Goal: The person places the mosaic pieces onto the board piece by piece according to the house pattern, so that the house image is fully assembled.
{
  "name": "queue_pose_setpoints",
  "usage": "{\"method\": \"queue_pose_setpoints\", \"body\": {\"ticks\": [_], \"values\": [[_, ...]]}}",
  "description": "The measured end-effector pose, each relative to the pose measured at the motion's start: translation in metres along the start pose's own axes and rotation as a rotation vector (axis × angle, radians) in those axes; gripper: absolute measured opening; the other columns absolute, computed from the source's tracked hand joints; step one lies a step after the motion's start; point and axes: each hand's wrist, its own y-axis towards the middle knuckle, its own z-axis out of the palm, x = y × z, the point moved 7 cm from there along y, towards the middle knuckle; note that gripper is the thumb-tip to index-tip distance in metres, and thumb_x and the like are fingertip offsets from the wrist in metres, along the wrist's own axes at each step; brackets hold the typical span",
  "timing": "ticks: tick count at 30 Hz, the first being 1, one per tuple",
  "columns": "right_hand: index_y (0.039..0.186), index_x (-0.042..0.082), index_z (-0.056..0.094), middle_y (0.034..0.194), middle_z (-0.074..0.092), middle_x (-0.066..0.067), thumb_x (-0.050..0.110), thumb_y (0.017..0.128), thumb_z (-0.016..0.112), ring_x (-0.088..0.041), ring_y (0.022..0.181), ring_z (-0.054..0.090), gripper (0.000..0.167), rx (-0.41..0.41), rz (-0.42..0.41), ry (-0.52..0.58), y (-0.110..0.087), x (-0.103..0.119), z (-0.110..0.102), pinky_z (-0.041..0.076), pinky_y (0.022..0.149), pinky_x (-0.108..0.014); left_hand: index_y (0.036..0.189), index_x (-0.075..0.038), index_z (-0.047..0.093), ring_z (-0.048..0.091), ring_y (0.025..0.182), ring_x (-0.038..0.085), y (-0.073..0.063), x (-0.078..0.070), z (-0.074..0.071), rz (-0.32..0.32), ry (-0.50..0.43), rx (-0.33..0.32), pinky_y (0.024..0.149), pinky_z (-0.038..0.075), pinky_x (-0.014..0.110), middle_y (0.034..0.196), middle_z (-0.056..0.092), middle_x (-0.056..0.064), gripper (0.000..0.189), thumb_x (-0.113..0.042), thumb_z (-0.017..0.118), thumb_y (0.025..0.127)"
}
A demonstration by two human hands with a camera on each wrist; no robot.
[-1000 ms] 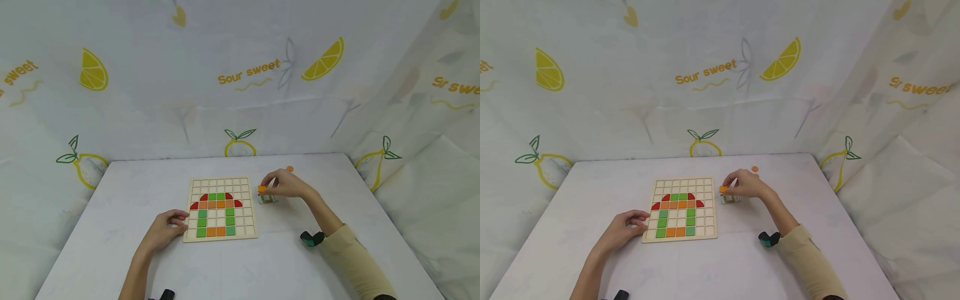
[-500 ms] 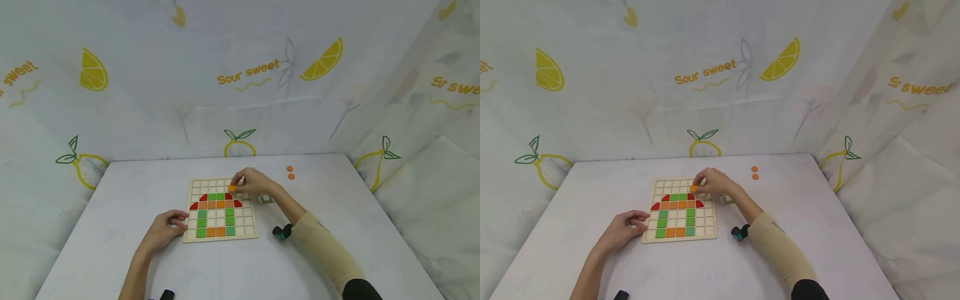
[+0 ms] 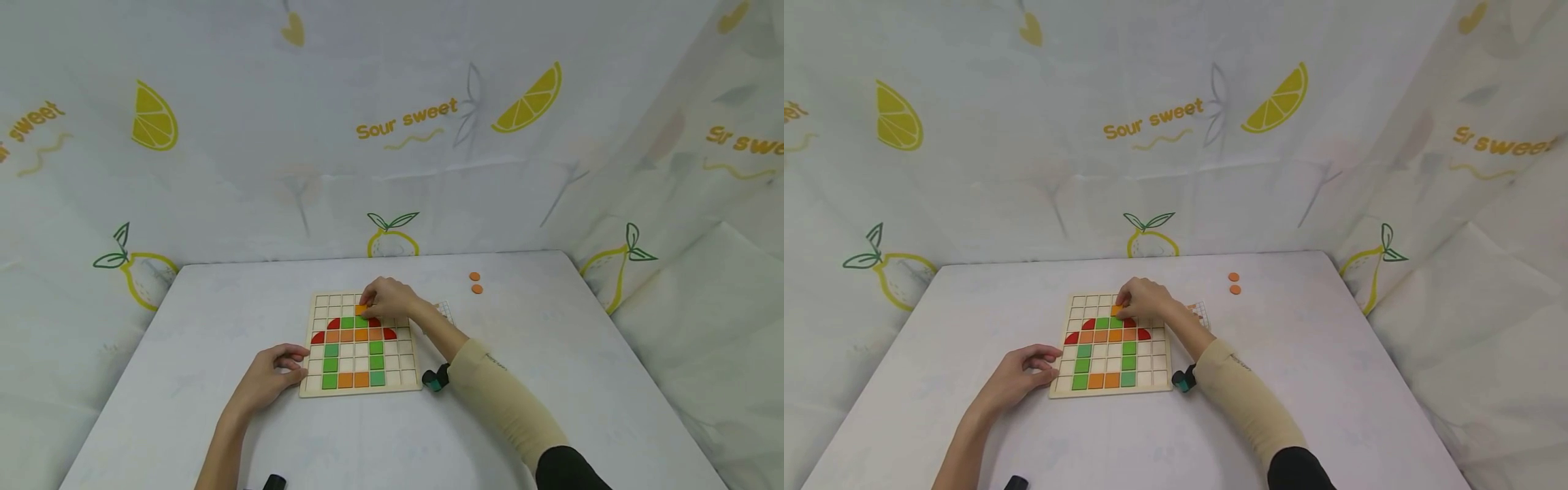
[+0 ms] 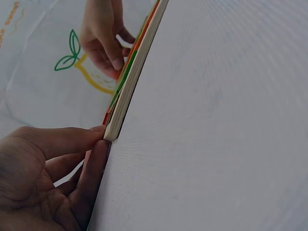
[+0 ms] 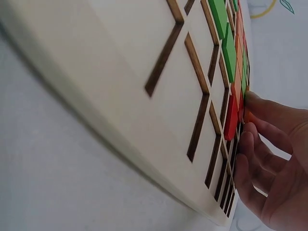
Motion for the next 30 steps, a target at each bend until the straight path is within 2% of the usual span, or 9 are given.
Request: {"method": "queue_pose_setpoints", "body": {"ticks": [6, 13, 19, 24, 30], "values": [[0.110, 0.011, 0.080, 0.098, 0.077, -0.001, 0.025, 0.097, 0.084, -0.013, 0.088, 0.064, 0.020, -0.013, 0.040, -0.002, 0.001, -0.003, 0.002, 0.051, 0.082, -0.030, 0.126, -0.007, 0.075, 0.064, 0.094, 0.015, 0.000, -0.001, -0.001, 0.003, 0.004, -0.001, 0.082, 0.050, 0.023, 0.110, 0.073, 0.006, 0.036, -0.009, 0.082, 0.091], [0.111, 0.010, 0.079, 0.101, 0.079, -0.003, 0.024, 0.097, 0.082, -0.013, 0.089, 0.066, 0.020, -0.022, 0.034, 0.004, -0.002, -0.001, 0.001, 0.054, 0.085, -0.033, 0.126, -0.007, 0.075, 0.064, 0.094, 0.016, -0.001, -0.002, -0.001, -0.003, 0.009, -0.002, 0.082, 0.050, 0.023, 0.109, 0.073, 0.006, 0.035, -0.009, 0.082, 0.091], [0.110, 0.010, 0.080, 0.099, 0.079, -0.002, 0.022, 0.099, 0.080, -0.012, 0.087, 0.066, 0.016, -0.024, 0.016, 0.012, -0.003, -0.002, 0.002, 0.054, 0.085, -0.031, 0.126, -0.007, 0.075, 0.063, 0.094, 0.017, -0.002, -0.002, -0.001, -0.008, 0.000, -0.002, 0.081, 0.050, 0.022, 0.109, 0.073, 0.007, 0.035, -0.009, 0.082, 0.091], [0.109, 0.010, 0.081, 0.099, 0.080, -0.003, 0.022, 0.100, 0.078, -0.013, 0.089, 0.068, 0.015, -0.053, -0.018, 0.026, -0.007, -0.008, -0.009, 0.055, 0.084, -0.031, 0.126, -0.007, 0.075, 0.063, 0.094, 0.016, -0.002, -0.001, 0.000, -0.009, -0.001, -0.004, 0.080, 0.050, 0.022, 0.109, 0.073, 0.007, 0.035, -0.009, 0.082, 0.091], [0.111, 0.009, 0.081, 0.104, 0.080, -0.005, 0.023, 0.102, 0.076, -0.017, 0.090, 0.070, 0.017, -0.094, -0.005, 0.066, -0.016, -0.033, -0.033, 0.052, 0.076, -0.028, 0.126, -0.006, 0.075, 0.064, 0.095, 0.016, -0.001, -0.001, -0.001, -0.003, -0.005, 0.000, 0.080, 0.051, 0.022, 0.110, 0.073, 0.007, 0.036, -0.009, 0.082, 0.091]]}}
